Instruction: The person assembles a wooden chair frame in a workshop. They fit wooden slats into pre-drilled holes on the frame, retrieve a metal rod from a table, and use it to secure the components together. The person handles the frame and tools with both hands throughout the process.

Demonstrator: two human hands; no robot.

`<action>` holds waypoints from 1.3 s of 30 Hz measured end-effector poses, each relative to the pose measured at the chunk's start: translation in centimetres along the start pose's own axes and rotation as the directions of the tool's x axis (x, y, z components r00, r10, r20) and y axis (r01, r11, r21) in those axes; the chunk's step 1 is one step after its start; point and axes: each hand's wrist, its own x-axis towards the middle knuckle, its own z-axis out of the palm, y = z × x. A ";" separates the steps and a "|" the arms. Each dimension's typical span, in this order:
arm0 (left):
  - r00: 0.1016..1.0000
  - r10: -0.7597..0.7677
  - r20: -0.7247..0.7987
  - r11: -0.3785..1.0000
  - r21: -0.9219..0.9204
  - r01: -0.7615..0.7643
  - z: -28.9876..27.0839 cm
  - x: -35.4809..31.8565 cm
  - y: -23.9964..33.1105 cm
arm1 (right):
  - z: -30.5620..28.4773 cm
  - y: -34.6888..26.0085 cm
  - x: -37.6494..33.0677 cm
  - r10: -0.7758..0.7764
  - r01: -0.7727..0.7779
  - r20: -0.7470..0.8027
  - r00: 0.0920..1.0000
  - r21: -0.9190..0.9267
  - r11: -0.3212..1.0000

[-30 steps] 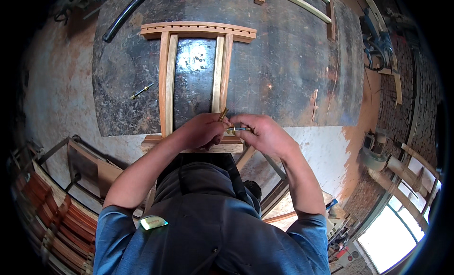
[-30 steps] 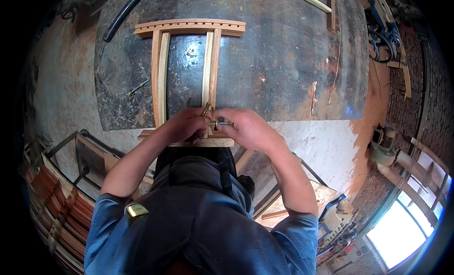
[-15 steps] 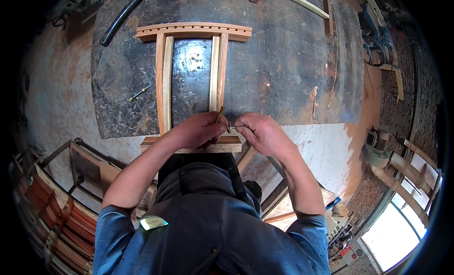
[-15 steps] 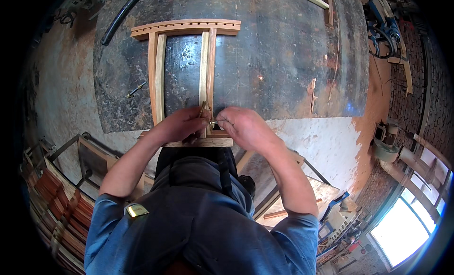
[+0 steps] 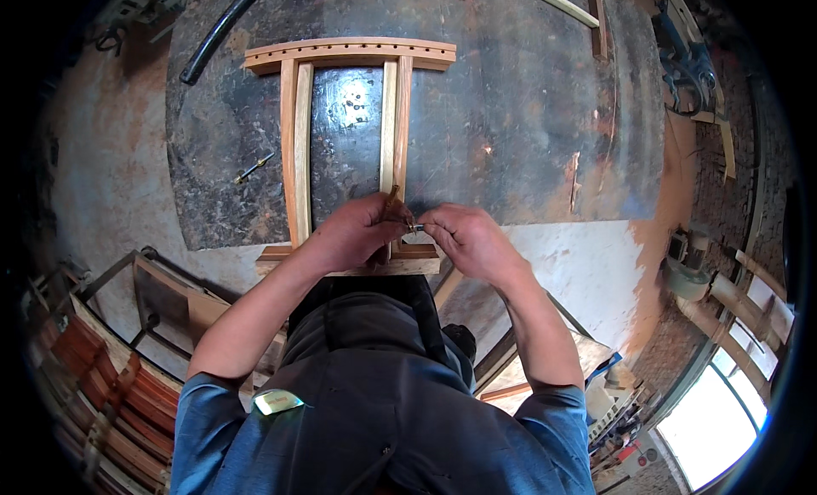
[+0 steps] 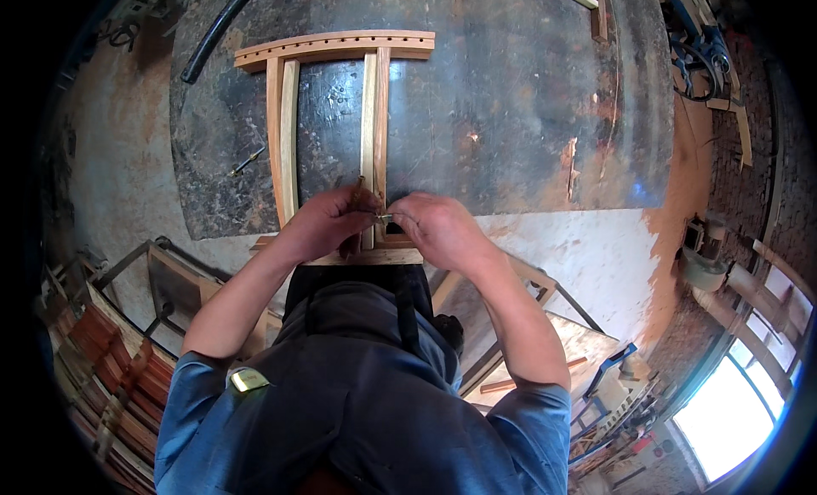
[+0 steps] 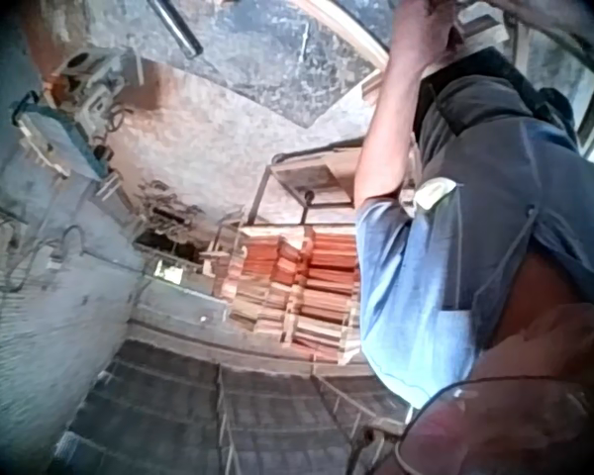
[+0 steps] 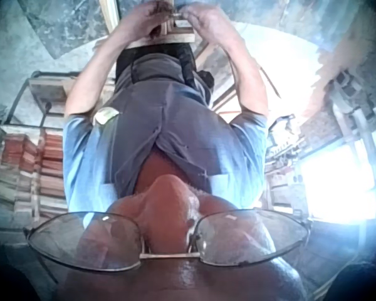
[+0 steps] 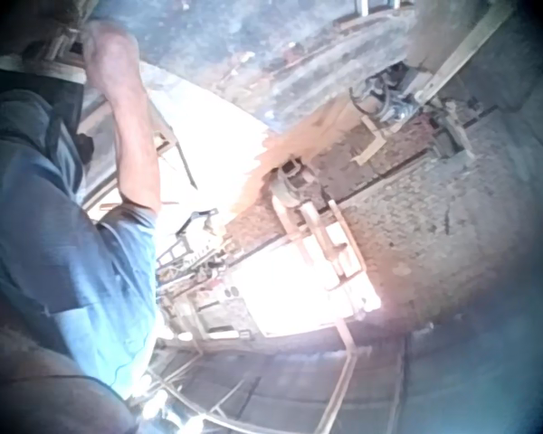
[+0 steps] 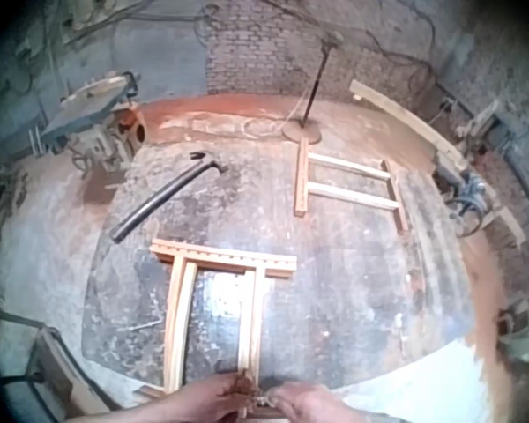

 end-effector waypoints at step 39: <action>0.997 -0.058 -0.047 0.950 -0.310 0.041 -0.5 2.8 -0.9 | -1.4 1.6 -2.6 0.185 -0.177 -0.148 0.971 0.065 0.982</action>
